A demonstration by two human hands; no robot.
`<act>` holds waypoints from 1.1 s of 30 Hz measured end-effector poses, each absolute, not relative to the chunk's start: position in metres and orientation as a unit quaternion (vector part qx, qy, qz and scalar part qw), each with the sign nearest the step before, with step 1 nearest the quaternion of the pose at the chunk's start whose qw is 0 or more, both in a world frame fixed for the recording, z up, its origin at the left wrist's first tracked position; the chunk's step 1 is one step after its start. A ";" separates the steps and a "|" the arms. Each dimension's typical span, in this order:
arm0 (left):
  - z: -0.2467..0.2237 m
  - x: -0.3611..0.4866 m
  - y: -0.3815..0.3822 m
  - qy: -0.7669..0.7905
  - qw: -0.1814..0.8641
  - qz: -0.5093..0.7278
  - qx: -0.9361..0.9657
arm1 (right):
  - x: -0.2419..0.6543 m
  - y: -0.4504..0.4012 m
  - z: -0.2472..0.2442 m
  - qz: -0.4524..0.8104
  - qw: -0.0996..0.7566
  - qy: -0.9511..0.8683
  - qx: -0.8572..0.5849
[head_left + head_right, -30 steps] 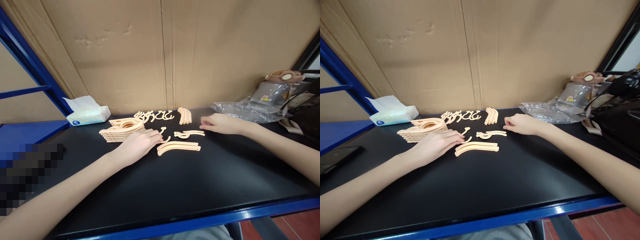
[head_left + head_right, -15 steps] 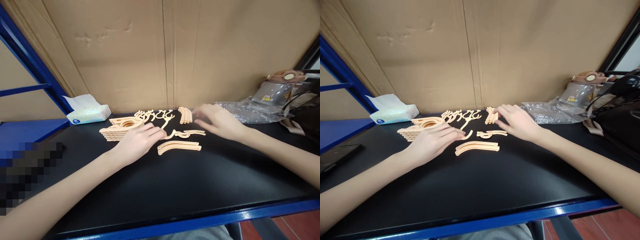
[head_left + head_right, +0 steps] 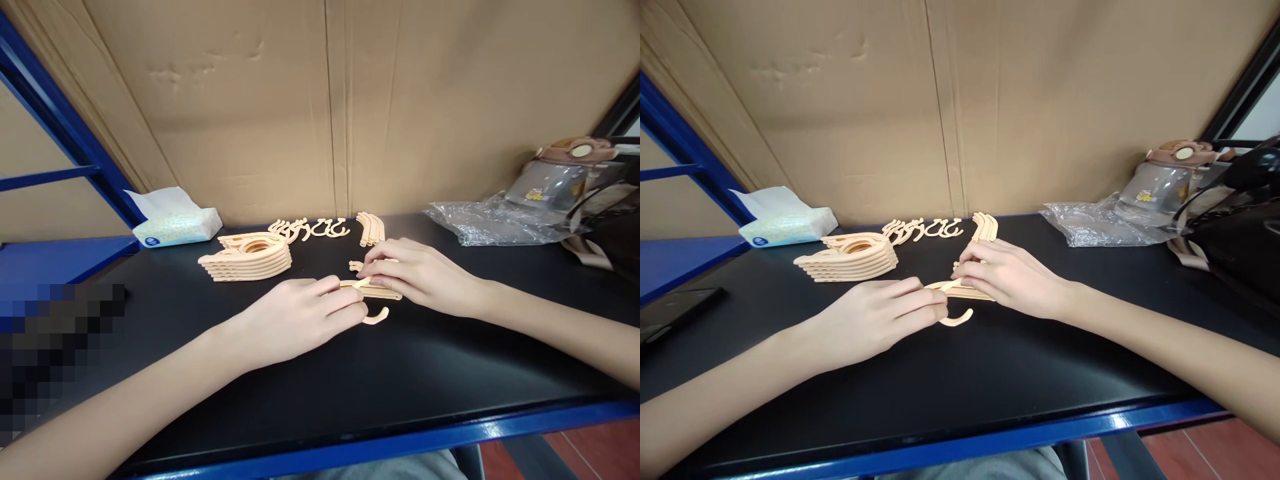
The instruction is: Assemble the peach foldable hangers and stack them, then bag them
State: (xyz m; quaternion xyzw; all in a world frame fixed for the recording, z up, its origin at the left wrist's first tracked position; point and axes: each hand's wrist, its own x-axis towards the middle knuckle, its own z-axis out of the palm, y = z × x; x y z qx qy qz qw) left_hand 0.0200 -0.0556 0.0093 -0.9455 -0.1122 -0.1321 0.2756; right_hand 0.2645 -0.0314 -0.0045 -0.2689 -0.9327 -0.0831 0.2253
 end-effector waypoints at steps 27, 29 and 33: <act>0.006 0.014 -0.040 -0.257 0.179 -0.231 -0.921 | 0.259 -0.032 -0.005 0.426 0.277 -0.785 -0.354; 0.007 0.012 -0.040 -0.287 0.153 -0.223 -0.919 | 0.260 -0.028 -0.007 0.458 0.310 -0.756 -0.350; 0.008 0.010 -0.038 -0.289 0.120 -0.150 -0.938 | 0.262 -0.023 -0.010 0.466 0.348 -0.730 -0.360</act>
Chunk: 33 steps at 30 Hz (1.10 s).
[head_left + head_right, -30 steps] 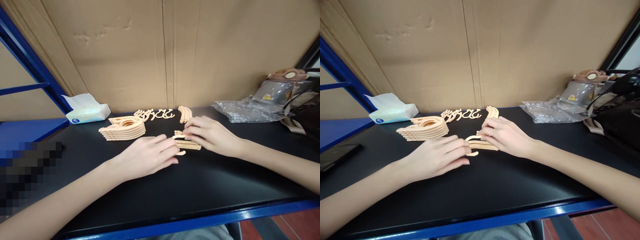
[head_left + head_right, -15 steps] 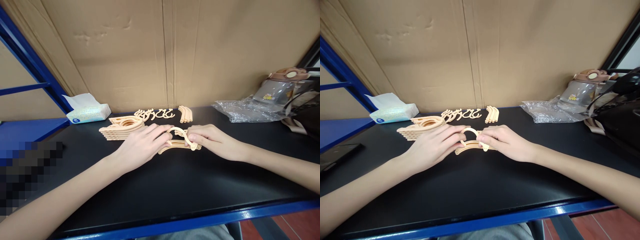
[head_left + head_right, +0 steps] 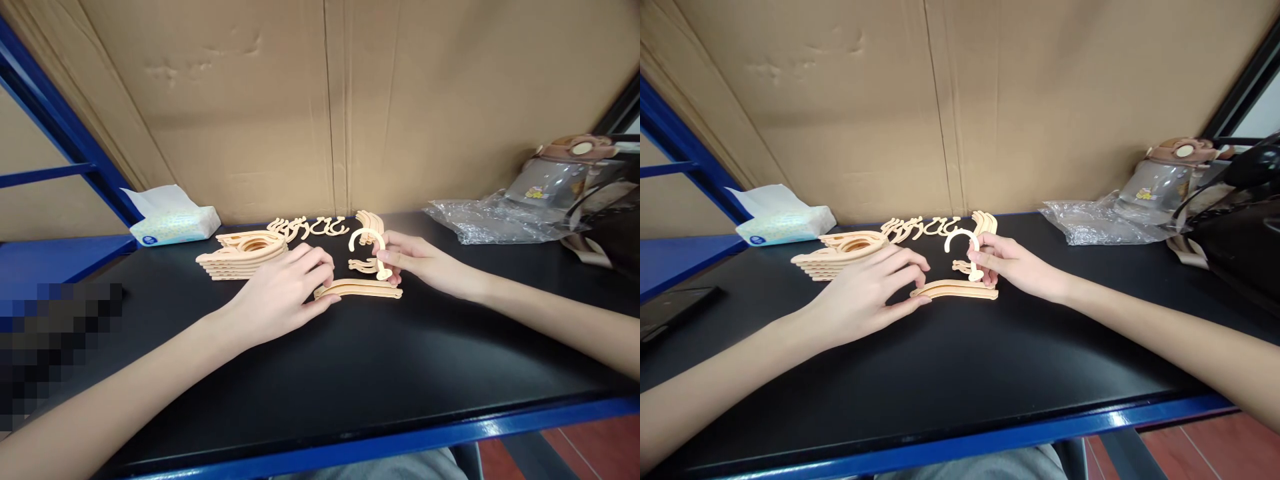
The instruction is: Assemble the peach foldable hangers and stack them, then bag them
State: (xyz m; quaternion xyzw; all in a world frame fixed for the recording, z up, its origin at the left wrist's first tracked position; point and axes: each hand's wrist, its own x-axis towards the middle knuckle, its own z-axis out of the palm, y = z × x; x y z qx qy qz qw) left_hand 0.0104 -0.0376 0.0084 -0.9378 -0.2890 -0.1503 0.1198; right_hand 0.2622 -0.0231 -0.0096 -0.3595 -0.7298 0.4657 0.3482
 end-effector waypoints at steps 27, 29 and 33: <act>0.009 0.009 -0.028 -0.378 -0.404 -0.269 -0.788 | 0.260 -0.025 -0.009 0.460 0.337 -0.743 -0.351; 0.008 0.009 -0.027 -0.384 -0.457 -0.305 -0.742 | 0.260 -0.025 -0.009 0.464 0.341 -0.740 -0.348; 0.003 0.007 -0.023 -0.373 -0.524 -0.346 -0.683 | 0.259 -0.024 -0.009 0.473 0.341 -0.740 -0.336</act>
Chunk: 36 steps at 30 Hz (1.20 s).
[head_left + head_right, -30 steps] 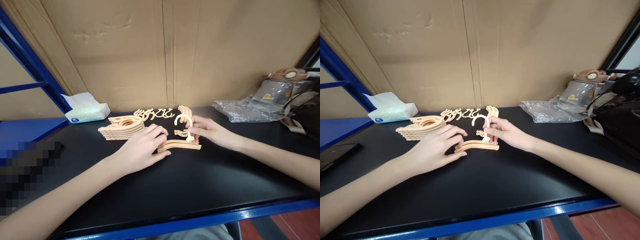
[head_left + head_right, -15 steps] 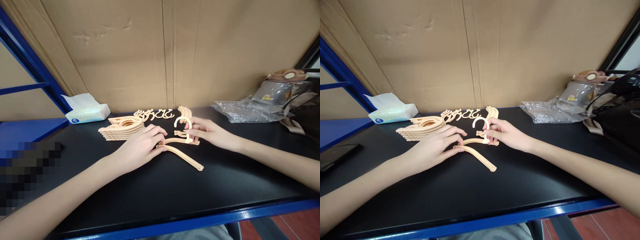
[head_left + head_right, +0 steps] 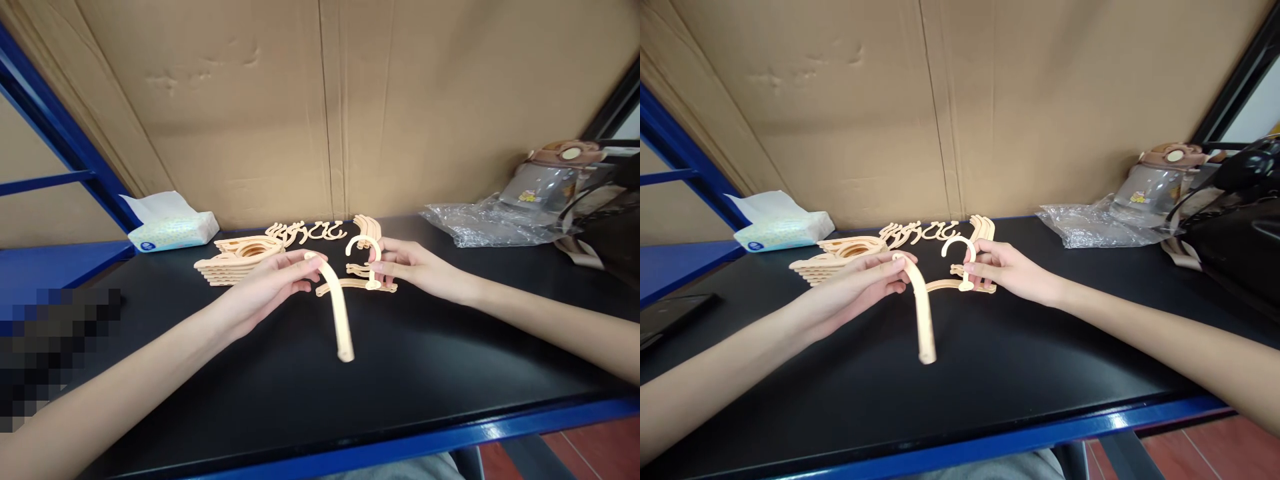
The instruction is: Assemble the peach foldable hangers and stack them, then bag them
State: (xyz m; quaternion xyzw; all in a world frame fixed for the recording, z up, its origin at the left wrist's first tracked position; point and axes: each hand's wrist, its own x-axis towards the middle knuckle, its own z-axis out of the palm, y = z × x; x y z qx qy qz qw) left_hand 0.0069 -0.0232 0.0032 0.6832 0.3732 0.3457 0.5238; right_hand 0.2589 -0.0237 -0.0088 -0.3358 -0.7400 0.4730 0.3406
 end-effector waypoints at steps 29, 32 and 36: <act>-0.010 0.018 -0.035 0.345 0.104 0.173 0.916 | 0.255 -0.026 -0.011 0.531 0.337 -0.700 -0.338; -0.010 0.020 -0.035 0.333 0.108 0.158 0.923 | 0.254 -0.026 -0.014 0.562 0.347 -0.674 -0.331; -0.011 0.022 -0.037 0.322 0.107 0.164 0.926 | 0.253 -0.025 -0.018 0.586 0.354 -0.654 -0.320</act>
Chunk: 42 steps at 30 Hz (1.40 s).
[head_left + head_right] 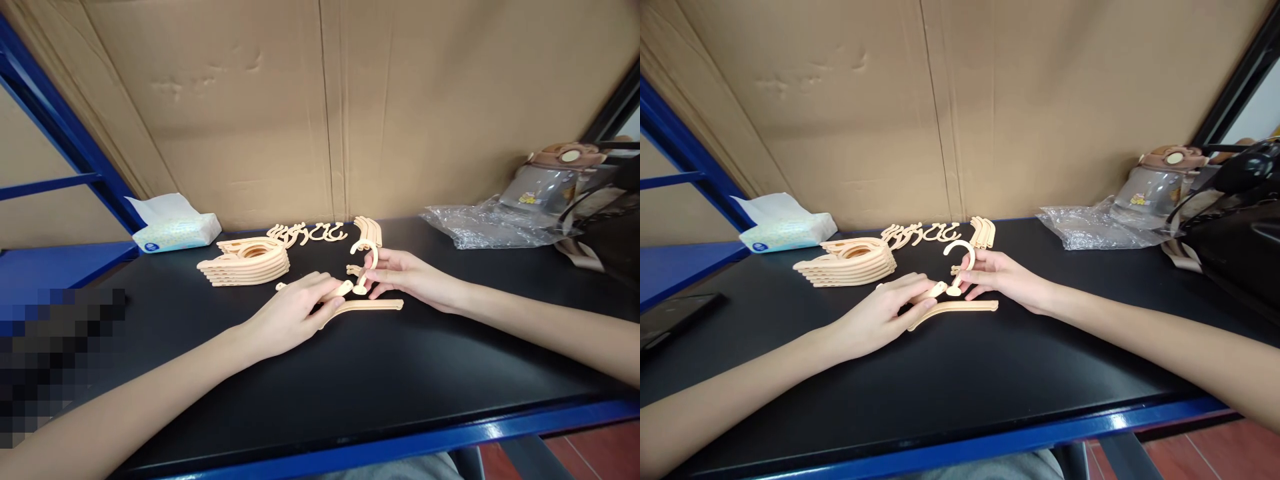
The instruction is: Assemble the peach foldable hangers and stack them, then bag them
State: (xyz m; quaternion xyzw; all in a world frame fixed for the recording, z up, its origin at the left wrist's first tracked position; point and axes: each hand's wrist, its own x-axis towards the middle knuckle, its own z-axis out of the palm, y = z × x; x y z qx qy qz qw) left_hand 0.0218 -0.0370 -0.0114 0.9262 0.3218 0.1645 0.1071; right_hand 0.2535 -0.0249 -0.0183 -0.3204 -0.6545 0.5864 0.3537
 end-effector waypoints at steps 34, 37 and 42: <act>-0.014 0.030 -0.047 0.236 -0.037 0.210 0.948 | 0.243 -0.031 -0.020 0.464 0.436 -0.681 -0.361; -0.017 0.027 -0.042 0.261 -0.007 0.213 0.942 | 0.246 -0.028 -0.020 0.465 0.468 -0.657 -0.365; -0.021 0.019 -0.028 0.324 0.139 0.267 0.897 | 0.250 -0.023 -0.019 0.502 0.481 -0.611 -0.378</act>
